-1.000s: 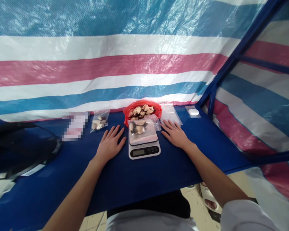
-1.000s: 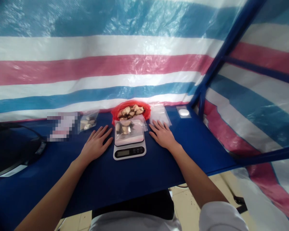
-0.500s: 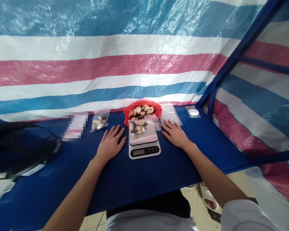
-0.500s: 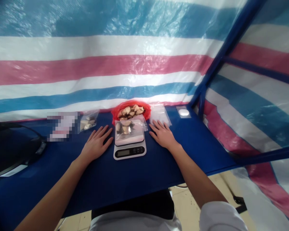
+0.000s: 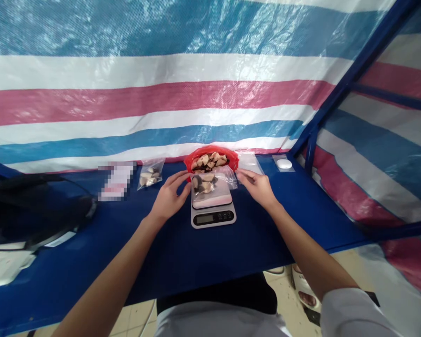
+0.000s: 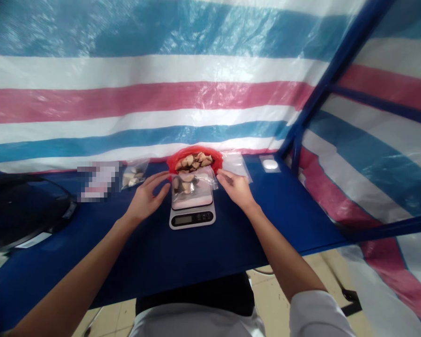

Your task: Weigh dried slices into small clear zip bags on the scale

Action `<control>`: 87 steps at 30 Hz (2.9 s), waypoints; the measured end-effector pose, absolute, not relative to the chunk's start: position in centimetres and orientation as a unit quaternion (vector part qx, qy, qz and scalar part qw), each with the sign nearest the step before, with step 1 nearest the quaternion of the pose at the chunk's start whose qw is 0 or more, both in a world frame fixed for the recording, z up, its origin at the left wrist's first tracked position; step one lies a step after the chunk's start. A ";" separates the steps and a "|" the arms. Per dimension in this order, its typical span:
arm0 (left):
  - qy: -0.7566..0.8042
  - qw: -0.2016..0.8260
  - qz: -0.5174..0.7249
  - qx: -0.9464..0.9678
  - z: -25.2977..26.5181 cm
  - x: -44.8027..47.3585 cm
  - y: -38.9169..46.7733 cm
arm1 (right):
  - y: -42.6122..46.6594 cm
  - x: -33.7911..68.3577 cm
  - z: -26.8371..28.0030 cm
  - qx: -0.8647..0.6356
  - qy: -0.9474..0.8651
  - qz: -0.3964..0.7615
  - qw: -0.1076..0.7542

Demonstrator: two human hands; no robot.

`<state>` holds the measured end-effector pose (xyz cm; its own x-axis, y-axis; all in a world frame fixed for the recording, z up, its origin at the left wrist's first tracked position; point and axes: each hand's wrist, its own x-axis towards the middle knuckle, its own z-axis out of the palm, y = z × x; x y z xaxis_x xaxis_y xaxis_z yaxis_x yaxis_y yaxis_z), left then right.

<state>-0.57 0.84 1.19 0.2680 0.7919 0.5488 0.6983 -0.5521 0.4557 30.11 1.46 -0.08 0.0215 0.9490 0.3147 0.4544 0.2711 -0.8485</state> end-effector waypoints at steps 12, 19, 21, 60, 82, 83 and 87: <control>0.379 0.123 0.333 0.855 1.8 1.2 1.6 | 2.0 27.8 0.5 -0.463 -0.486 0.525 0.523; 0.382 0.116 0.347 0.849 2.0 1.5 1.7 | 1.6 28.0 0.9 -0.450 -0.481 0.550 0.514; 0.396 0.114 0.356 0.838 2.4 1.9 1.8 | 1.7 28.1 1.2 -0.439 -0.497 0.549 0.509; 0.436 0.540 0.608 0.385 4.2 7.9 3.3 | 6.4 25.1 2.2 -0.384 -0.463 0.546 0.583; 0.454 0.474 0.606 0.450 1.7 5.8 4.7 | 6.4 23.9 0.2 -0.414 -0.413 0.539 0.607; 0.452 0.479 0.608 0.443 1.6 5.7 4.7 | 6.4 23.9 0.2 -0.411 -0.412 0.543 0.606; 0.449 0.482 0.612 0.437 1.5 5.5 4.7 | 6.4 24.0 0.1 -0.410 -0.423 0.550 0.593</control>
<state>5.53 4.73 1.50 -0.1535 0.9828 0.1025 -0.1971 -0.1321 0.9714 23.98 6.37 0.10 0.0384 0.9980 0.0511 -0.3053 0.0604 -0.9503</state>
